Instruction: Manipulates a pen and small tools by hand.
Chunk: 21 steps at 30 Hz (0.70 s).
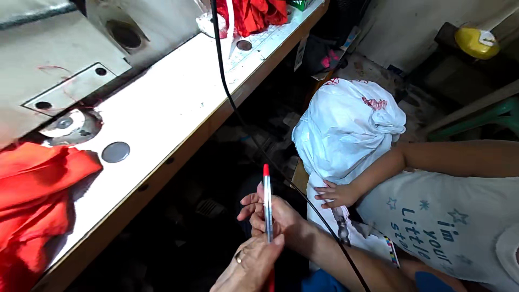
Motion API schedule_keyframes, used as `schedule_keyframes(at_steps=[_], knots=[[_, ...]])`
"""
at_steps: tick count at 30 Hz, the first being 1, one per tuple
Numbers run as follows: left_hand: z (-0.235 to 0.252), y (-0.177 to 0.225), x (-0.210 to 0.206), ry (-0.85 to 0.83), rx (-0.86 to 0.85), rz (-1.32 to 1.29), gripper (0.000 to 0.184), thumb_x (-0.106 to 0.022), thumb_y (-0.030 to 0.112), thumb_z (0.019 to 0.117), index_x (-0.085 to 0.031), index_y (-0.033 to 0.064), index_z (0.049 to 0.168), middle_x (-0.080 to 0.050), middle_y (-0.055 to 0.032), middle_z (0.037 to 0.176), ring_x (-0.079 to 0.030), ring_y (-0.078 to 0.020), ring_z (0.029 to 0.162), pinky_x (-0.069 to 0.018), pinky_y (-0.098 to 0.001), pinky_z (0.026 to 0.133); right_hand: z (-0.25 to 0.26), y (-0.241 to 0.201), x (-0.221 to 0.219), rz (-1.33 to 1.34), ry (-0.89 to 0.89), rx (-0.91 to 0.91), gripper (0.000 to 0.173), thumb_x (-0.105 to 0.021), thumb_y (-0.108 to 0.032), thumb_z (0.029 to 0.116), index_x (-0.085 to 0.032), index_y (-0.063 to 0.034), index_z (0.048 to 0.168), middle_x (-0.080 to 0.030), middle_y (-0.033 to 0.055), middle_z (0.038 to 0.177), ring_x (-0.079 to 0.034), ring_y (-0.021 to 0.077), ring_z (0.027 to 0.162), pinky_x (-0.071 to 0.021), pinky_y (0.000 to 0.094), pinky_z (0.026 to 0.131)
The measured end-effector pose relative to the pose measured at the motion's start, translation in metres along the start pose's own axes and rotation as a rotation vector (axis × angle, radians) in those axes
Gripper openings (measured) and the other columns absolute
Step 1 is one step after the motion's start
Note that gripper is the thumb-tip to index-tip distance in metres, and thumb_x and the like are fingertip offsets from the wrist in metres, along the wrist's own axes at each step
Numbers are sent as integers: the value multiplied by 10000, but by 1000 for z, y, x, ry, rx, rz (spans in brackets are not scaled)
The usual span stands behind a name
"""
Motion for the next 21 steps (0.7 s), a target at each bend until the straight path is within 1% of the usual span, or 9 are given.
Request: schedule_keyframes(at_steps=[3, 5, 6, 8, 11, 15, 17, 19, 21], knots=[[-1, 2, -6, -51, 19, -92, 292, -511, 47, 1053, -674, 135, 1277, -707, 25, 1253, -641, -61, 1198, -517, -260, 1045, -2, -1, 0, -38, 62, -29, 526, -183, -435, 1127, -556, -69, 1068, -646, 18, 695, -523, 37, 449, -457, 176, 441], [-3, -2, -9, -58, 133, -310, 385, -510, 33, 1048, -651, 173, 1378, -694, 1, 1321, -661, -132, 1212, -549, -321, 1046, 1, 3, 5, -7, 46, -24, 549, -197, -436, 1127, -584, -50, 1078, -662, 30, 700, -547, 47, 449, -473, 180, 438], [-4, -5, -11, -59, 191, -440, 420, -526, 46, 1046, -629, 211, 1418, -678, -12, 1353, -661, -173, 1222, -552, -361, 1049, 3, 4, 7, -3, 32, -28, 556, -197, -443, 1126, -589, -52, 1082, -642, 20, 679, -548, 47, 454, -479, 182, 442], [-5, -8, -15, -48, 281, -672, 481, -558, 25, 1024, -605, 246, 1448, -647, -46, 1402, -645, -242, 1258, -542, -428, 1067, 5, 7, 12, -46, 24, -45, 553, -208, -472, 1119, -596, -80, 1080, -595, -6, 632, -532, 41, 450, -481, 187, 448], [-5, -7, -17, -38, 302, -830, 529, -554, -17, 1001, -584, 227, 1470, -617, -88, 1438, -626, -275, 1282, -528, -447, 1077, 6, 9, 16, -97, 27, -47, 561, -221, -496, 1111, -610, -91, 1098, -573, -14, 625, -516, 45, 453, -478, 197, 460], [-1, -8, -18, -86, 246, -799, 486, -548, 29, 1029, -573, 207, 1480, -619, -89, 1433, -604, -273, 1311, -502, -447, 1109, 7, 8, 15, -50, 10, -24, 555, -206, -462, 1120, -592, -64, 1095, -626, 11, 656, -554, 50, 458, -495, 192, 463], [0, -7, -17, -102, 221, -695, 463, -511, 27, 1045, -576, 181, 1477, -628, -80, 1423, -606, -243, 1307, -494, -421, 1119, 7, 9, 14, -12, 10, -28, 542, -217, -435, 1126, -597, -50, 1089, -670, 36, 712, -567, 54, 464, -495, 191, 460], [3, -3, -17, -115, 155, -404, 428, -462, -13, 1048, -606, 112, 1432, -645, -70, 1398, -611, -166, 1291, -499, -344, 1106, 4, 4, 8, -44, 80, -17, 529, -230, -410, 1130, -600, -34, 1084, -681, 42, 722, -543, 47, 441, -470, 182, 433], [6, 2, -23, -135, 47, -60, 384, -449, -25, 1044, -647, 74, 1357, -671, -87, 1352, -586, -149, 1319, -462, -305, 1127, -5, -4, -1, -192, 145, 18, 528, -208, -401, 1135, -607, -59, 1080, -644, -7, 680, -496, 21, 437, -414, 169, 430]])
Point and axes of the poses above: each hand's wrist, its own z-axis towards the middle knuckle, its own x-axis out of the back of the hand, y = z × x, the point moved 6 cm from there along z, towards the middle knuckle
